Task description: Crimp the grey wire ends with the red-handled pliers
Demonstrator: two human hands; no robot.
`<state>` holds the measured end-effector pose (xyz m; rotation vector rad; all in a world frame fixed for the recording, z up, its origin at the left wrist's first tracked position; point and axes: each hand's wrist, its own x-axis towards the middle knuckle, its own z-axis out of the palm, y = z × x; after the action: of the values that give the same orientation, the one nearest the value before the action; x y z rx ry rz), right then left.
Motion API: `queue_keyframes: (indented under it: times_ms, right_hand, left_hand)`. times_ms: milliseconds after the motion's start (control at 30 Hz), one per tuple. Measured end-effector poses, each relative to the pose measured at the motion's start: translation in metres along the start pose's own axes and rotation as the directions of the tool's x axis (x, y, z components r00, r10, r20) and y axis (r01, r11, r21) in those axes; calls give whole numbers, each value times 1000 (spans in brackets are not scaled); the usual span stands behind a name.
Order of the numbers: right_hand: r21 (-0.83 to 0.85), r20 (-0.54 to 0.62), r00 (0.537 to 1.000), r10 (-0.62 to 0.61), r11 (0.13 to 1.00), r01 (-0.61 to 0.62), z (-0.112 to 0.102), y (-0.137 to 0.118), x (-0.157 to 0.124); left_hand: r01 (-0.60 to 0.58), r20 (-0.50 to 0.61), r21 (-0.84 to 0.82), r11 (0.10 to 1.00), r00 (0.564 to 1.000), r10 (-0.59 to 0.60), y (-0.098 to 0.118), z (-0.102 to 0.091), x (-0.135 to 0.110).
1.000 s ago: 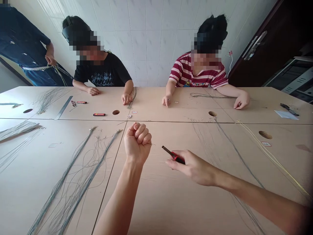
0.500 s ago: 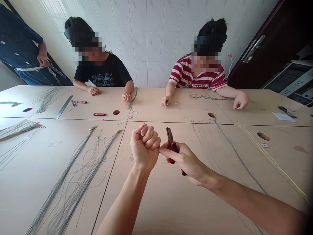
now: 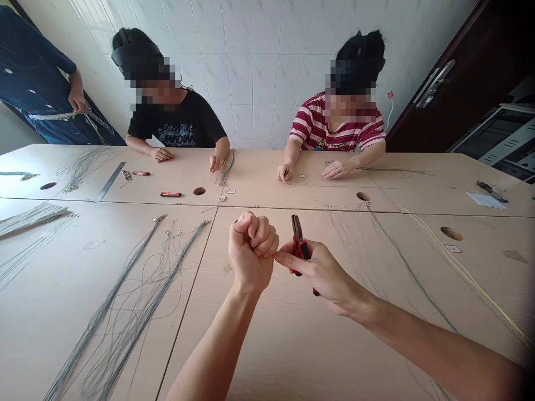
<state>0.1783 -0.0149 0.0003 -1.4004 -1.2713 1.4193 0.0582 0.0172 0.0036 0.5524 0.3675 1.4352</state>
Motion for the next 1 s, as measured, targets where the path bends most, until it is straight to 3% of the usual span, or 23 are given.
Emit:
queue_keyframes:
  times_ms: [167,300,400,600,733,867,1000]
  right_hand:
    - [-55,-15,990,-139,989,138,-8,3,0]
    - [-227,-14,962,-273,938,262,-18,1,-2]
    - [-370,1,919,-394,854,367,-25,-2,-4]
    - [-566,65,788,-612,628,534,-33,-4,-1]
    - [-590,99,744,-661,563,578,-34,-2,3]
    - [-574,129,715,-687,536,619,-34,-1,5]
    - [-592,124,719,-684,530,607,-37,2,7]
  left_hand:
    - [-37,-4,87,995,999,38,6,0,2]
    - [30,-41,67,997,999,-28,14,-3,6]
    - [77,-43,48,996,996,-75,16,-6,9]
    - [74,-40,228,971,997,-67,12,-11,12]
    - [108,-84,367,924,993,-83,9,-11,12]
    - [137,-45,489,862,990,-132,7,-11,9]
    - [177,-30,612,771,979,-202,10,-12,8]
